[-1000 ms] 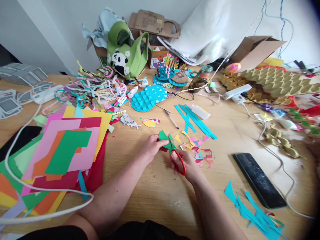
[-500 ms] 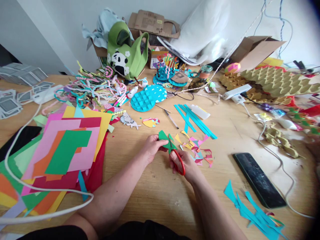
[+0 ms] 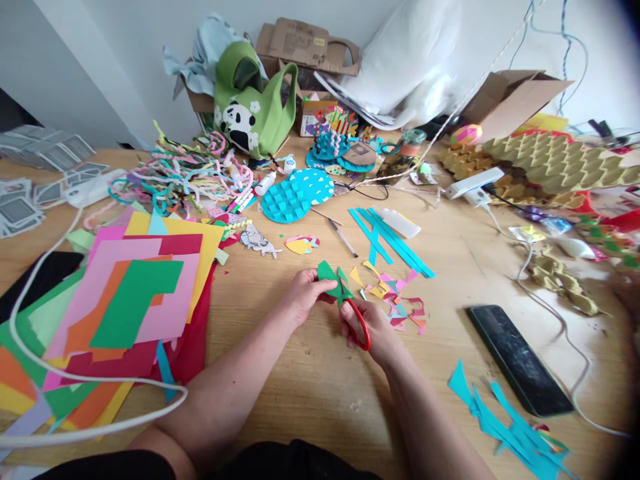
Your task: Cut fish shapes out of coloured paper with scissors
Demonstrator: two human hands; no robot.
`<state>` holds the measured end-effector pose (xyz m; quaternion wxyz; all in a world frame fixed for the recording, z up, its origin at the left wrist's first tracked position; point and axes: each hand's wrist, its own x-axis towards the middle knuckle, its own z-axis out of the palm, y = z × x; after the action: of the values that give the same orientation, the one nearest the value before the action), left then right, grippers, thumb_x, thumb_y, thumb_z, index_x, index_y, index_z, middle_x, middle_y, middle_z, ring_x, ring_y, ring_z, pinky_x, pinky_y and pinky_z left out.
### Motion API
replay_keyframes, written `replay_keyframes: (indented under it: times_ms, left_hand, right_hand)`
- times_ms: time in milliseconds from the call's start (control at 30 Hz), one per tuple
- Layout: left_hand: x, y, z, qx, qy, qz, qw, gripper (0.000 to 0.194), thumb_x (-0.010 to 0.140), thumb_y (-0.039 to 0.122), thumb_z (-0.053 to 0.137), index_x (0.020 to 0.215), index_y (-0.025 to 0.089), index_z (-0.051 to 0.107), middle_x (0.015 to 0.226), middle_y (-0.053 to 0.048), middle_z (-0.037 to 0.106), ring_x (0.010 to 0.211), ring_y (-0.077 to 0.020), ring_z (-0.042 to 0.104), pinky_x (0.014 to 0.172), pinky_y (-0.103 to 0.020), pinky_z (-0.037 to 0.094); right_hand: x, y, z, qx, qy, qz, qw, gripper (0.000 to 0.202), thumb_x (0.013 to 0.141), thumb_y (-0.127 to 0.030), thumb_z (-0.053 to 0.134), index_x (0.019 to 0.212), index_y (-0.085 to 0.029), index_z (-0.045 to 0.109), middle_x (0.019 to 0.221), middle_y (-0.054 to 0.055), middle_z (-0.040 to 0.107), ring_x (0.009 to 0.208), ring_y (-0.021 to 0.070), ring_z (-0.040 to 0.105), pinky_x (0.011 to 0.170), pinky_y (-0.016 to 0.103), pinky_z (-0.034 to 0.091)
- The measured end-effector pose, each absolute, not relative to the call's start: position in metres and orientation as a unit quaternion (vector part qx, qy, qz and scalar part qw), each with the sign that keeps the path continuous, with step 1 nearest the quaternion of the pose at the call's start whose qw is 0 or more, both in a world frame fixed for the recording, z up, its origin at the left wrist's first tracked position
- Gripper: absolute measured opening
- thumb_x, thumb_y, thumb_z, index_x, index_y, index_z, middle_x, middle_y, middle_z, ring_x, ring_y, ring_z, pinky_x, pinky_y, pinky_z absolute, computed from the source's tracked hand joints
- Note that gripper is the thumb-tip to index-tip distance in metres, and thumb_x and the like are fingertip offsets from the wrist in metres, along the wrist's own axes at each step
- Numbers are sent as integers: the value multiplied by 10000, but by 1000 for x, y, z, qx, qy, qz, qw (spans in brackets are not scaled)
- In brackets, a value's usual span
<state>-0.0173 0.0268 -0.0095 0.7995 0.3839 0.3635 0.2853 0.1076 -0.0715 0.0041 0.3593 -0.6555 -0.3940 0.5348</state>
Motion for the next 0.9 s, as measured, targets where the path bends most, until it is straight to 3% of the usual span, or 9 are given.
replay_keyframes:
  times_ms: [900]
  left_hand:
    - [-17,28,-9,386,360,290,798,275,585,340,804,704,126,677,684,-54,683,623,-144,596,606,-274,477]
  right_hand:
    - [108,-73,9,-652,-398,531,367,554,728,-705,667,584,-208,469,456,-21,535,333,107,483,355,220,328]
